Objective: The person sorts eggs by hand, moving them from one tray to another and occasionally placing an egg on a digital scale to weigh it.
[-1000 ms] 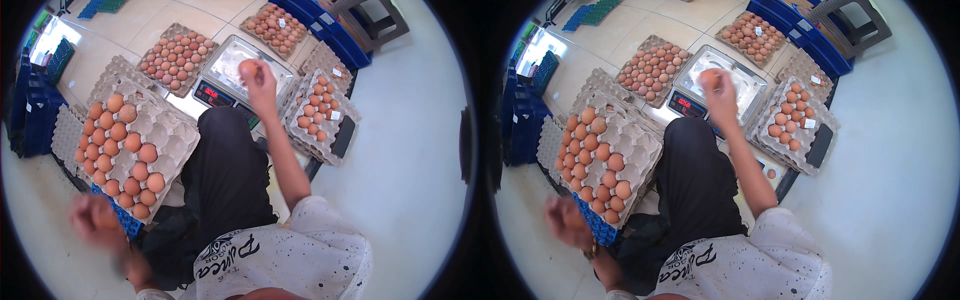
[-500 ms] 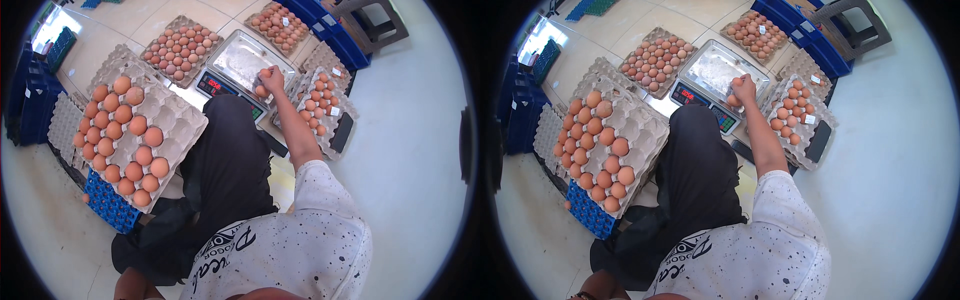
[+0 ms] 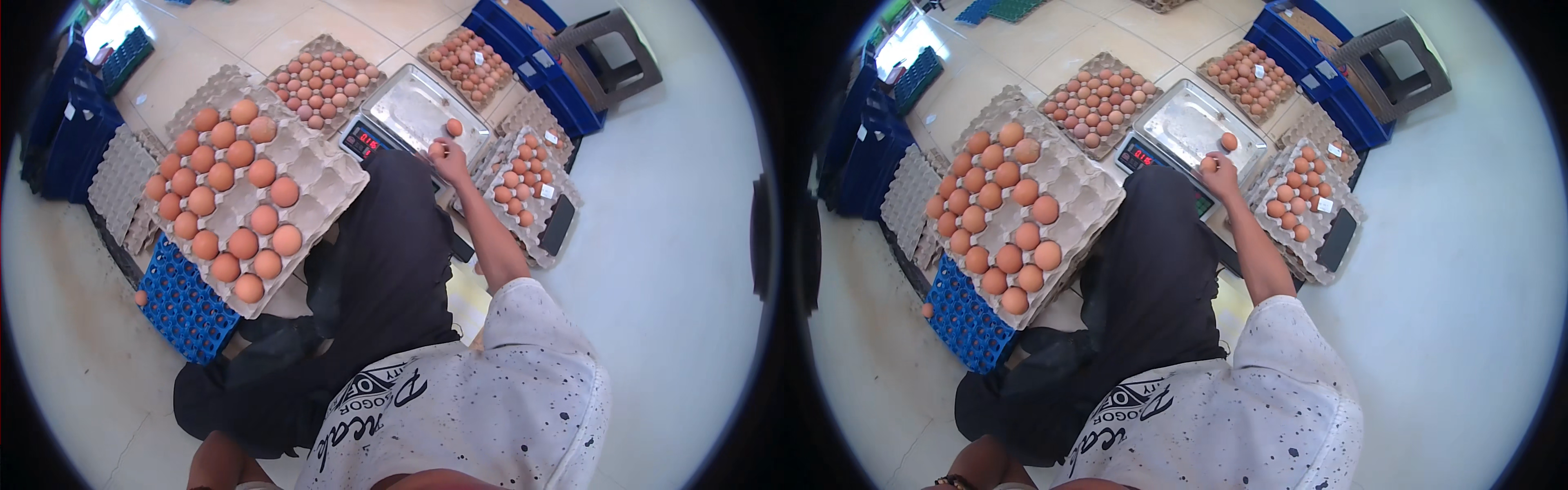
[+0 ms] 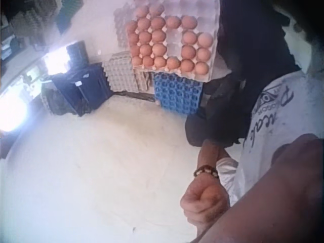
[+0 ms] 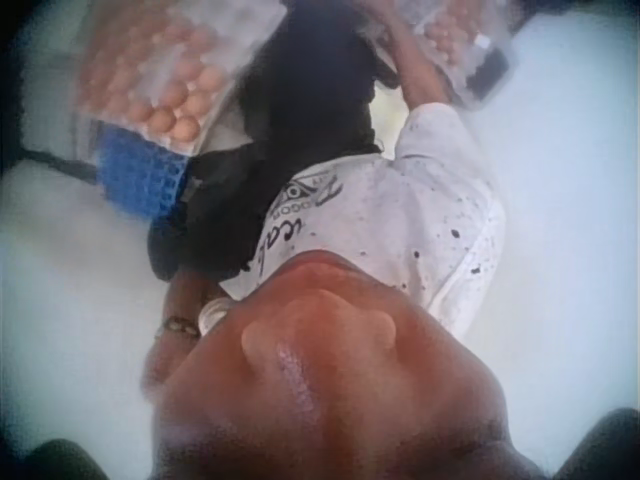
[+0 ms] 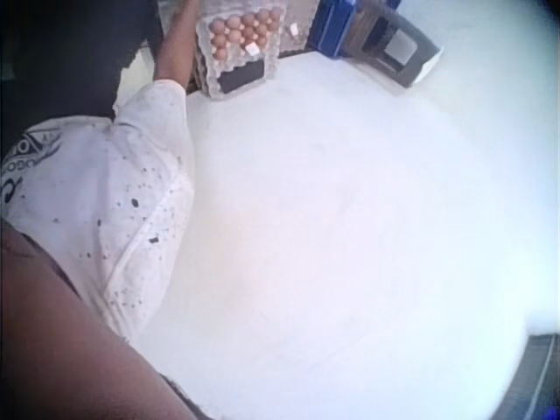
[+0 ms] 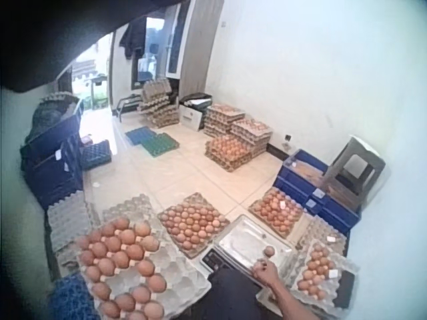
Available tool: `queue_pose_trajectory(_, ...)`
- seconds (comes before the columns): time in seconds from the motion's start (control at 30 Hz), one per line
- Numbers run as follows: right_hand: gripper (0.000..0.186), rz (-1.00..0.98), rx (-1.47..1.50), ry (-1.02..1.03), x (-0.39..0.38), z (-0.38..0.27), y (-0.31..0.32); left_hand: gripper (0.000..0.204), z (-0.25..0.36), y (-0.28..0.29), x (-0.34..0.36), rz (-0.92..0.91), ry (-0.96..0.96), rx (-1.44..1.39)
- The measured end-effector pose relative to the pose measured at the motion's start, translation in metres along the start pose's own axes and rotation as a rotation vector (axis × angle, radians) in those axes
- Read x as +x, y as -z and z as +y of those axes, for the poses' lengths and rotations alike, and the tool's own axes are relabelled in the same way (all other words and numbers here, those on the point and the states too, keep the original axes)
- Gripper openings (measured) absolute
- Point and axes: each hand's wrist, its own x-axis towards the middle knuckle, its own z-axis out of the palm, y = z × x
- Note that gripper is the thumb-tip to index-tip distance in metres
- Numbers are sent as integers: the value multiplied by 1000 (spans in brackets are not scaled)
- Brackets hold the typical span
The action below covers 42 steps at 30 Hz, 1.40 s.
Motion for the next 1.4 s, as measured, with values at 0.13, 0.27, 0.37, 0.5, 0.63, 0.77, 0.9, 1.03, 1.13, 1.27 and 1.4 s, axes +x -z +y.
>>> queue_pose_trajectory(0.13,47,-350,1177,-119,-9,-60,19,23,7,1,-8,27,30,52)
queue_pose_trajectory(0.27,51,-616,1420,42,-37,-145,51,21,9,4,-16,55,43,57)
queue_pose_trajectory(0.37,53,-889,1337,212,-54,-194,48,19,18,11,-20,71,52,93)
queue_pose_trajectory(0.5,53,-862,1119,269,-65,-231,35,18,25,20,-29,106,71,112)
queue_pose_trajectory(0.63,42,-639,733,559,-80,-272,-13,16,38,30,-37,142,92,161)
queue_pose_trajectory(0.77,40,-355,289,841,-87,-283,-48,15,44,36,-44,191,121,185)
queue_pose_trajectory(0.9,31,-278,100,954,-84,-281,-59,15,43,35,-53,259,170,188)
queue_pose_trajectory(1.03,29,-190,93,991,-107,-280,-45,15,30,20,-64,352,294,171)
queue_pose_trajectory(1.13,28,-558,461,673,-179,-301,-1,16,4,-17,-83,371,454,72)
queue_pose_trajectory(1.27,47,-1297,950,208,-259,-302,21,43,-39,-98,-126,121,594,-10)
queue_pose_trajectory(1.4,54,-971,1015,231,-278,-262,17,46,-60,-156,-134,-163,644,244)
